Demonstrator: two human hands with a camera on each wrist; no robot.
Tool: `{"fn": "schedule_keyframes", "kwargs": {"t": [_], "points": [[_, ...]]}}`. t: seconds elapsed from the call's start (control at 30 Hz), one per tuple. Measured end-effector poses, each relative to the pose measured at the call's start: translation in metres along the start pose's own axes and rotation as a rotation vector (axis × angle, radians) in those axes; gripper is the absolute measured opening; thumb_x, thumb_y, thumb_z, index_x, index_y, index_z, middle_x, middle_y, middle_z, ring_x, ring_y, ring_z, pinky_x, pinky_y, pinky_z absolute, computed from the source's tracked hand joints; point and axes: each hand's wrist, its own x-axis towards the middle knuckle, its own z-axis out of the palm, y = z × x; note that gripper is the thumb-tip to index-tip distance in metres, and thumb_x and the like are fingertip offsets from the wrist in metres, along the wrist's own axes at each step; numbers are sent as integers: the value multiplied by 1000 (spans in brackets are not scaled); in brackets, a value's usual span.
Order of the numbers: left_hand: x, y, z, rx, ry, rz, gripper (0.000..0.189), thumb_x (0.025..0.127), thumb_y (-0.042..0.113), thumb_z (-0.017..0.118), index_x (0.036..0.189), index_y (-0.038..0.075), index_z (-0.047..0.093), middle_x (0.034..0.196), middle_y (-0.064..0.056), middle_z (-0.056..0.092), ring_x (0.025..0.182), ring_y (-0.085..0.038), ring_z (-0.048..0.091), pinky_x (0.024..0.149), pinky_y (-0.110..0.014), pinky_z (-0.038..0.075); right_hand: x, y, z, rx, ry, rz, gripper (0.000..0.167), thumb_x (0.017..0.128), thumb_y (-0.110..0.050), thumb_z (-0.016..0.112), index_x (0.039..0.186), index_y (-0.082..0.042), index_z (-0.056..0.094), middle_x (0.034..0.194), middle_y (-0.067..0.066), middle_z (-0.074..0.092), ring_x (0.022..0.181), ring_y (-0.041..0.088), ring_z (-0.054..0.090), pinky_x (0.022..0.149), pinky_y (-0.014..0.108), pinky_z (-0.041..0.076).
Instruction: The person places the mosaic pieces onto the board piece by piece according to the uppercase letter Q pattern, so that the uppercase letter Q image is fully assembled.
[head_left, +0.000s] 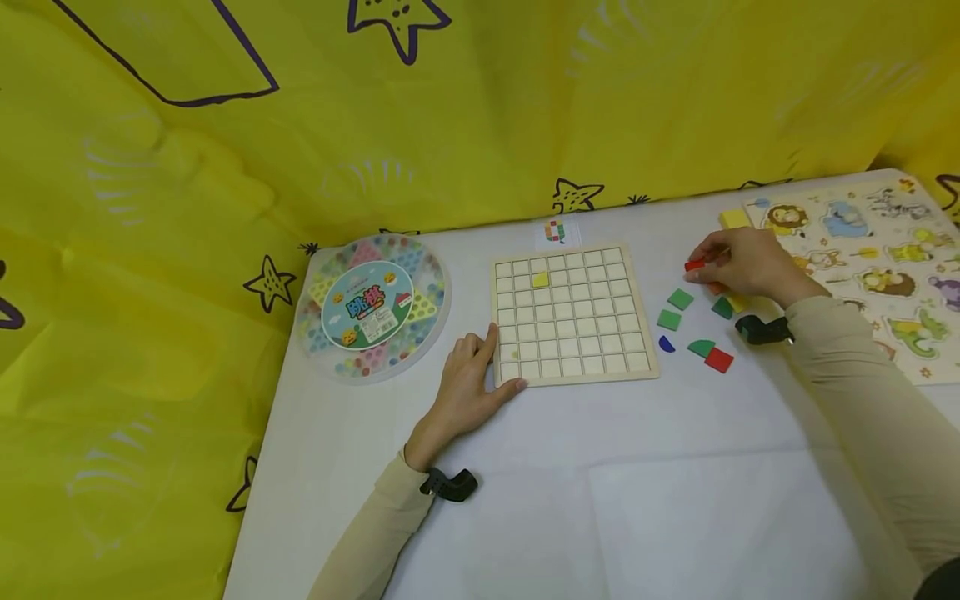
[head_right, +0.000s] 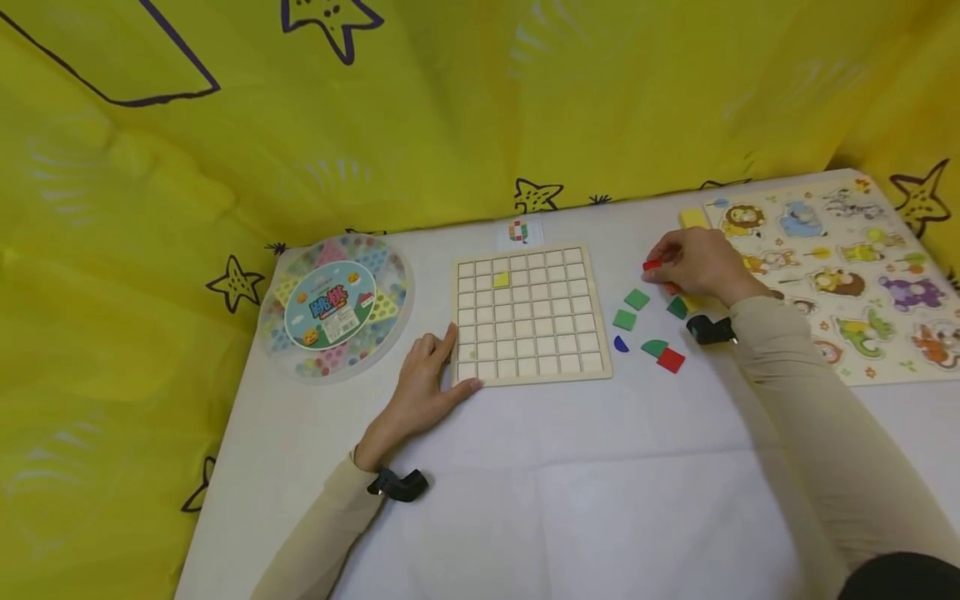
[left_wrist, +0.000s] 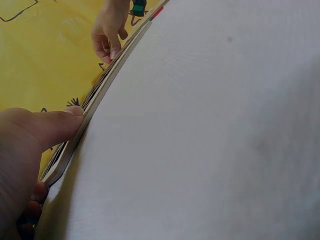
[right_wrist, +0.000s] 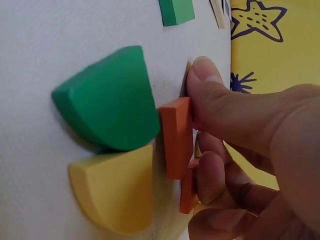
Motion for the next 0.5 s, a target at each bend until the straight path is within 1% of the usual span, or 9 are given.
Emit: {"fn": "schedule_keyframes", "kwargs": {"t": [0.1,0.23,0.3,0.4,0.5], "points": [[0,1,0,0,3,3,97,90,39,85,162,-4,35,97,-6,45,90,-19,35,85,-34,30,1,2,2,1,7,-2,37,97,-28,80,115,3,68,104,20,69,91,33,57,71,35,44],[-1,1,0,-1,7,3,98,90,39,85,162,-5,36,96,-6,45,90,-19,35,85,-34,30,0,0,5,31,42,-31,33,98,-26,78,112,1,65,103,19,67,88,30,56,66,30,44],[-1,1,0,3,7,1,98,89,39,85,162,-4,37,96,-6,45,90,-19,35,85,-34,30,1,-2,6,45,55,-50,30,101,-25,74,115,0,66,104,20,68,87,28,57,63,27,45],[-1,1,0,-1,6,0,98,89,40,85,162,-4,36,97,-6,45,91,-19,35,86,-34,30,1,-6,5,62,56,-78,28,105,-23,68,123,-2,66,107,24,69,85,28,58,61,29,45],[-1,1,0,-4,3,-2,98,90,40,85,162,-4,36,97,-6,46,91,-20,35,86,-34,30,1,-11,4,81,52,-86,27,107,-22,62,129,-7,68,111,25,70,90,29,58,65,31,45]]}}
